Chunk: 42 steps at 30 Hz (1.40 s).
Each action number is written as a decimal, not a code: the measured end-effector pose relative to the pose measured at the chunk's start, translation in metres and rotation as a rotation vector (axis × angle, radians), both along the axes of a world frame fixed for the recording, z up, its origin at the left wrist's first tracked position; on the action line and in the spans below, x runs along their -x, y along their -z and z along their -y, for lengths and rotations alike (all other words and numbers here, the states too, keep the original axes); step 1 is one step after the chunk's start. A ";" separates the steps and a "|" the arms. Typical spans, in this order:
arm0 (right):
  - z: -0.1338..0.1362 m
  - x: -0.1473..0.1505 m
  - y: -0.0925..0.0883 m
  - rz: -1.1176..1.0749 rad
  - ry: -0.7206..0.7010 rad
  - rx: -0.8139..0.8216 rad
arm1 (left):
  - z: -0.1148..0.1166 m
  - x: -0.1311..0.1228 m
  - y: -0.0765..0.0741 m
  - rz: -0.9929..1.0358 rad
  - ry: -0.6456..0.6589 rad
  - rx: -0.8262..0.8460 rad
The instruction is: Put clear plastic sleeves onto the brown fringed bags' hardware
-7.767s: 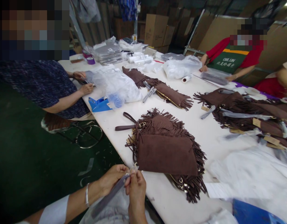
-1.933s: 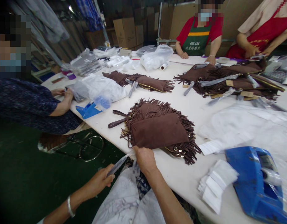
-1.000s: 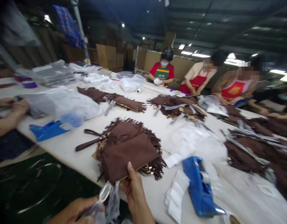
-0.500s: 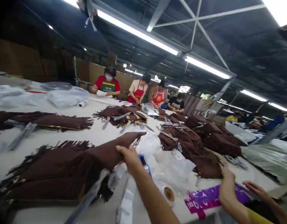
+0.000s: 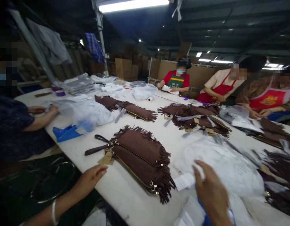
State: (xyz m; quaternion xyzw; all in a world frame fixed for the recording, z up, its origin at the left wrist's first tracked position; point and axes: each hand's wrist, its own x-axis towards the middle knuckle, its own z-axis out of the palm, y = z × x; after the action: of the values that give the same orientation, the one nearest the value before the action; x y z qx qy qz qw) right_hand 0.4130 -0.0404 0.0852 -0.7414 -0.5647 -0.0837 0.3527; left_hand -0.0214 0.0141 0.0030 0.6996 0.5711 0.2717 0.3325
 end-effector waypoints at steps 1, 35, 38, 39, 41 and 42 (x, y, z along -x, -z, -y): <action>-0.007 0.021 0.018 0.062 -0.151 0.077 | -0.016 -0.004 -0.004 -0.070 -0.005 -0.099; -0.031 0.170 0.099 0.515 -0.337 0.422 | -0.053 0.003 0.017 -0.324 0.053 -0.362; -0.029 0.169 0.101 0.484 -0.330 0.398 | -0.055 -0.007 0.019 -0.374 -0.058 -0.367; -0.029 0.169 0.102 0.468 -0.332 0.390 | -0.056 -0.010 0.020 -0.376 -0.089 -0.382; -0.029 0.167 0.102 0.424 -0.341 0.374 | -0.057 -0.014 0.019 -0.382 -0.121 -0.425; -0.029 0.166 0.102 0.399 -0.349 0.364 | -0.058 -0.015 0.018 -0.391 -0.114 -0.446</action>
State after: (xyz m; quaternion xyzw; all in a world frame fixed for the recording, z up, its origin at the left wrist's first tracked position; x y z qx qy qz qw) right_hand 0.2471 -0.0116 -0.0166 -0.6534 -0.7469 -0.0635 0.1056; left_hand -0.0061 0.0717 -0.0148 0.7613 0.5889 0.2685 0.0386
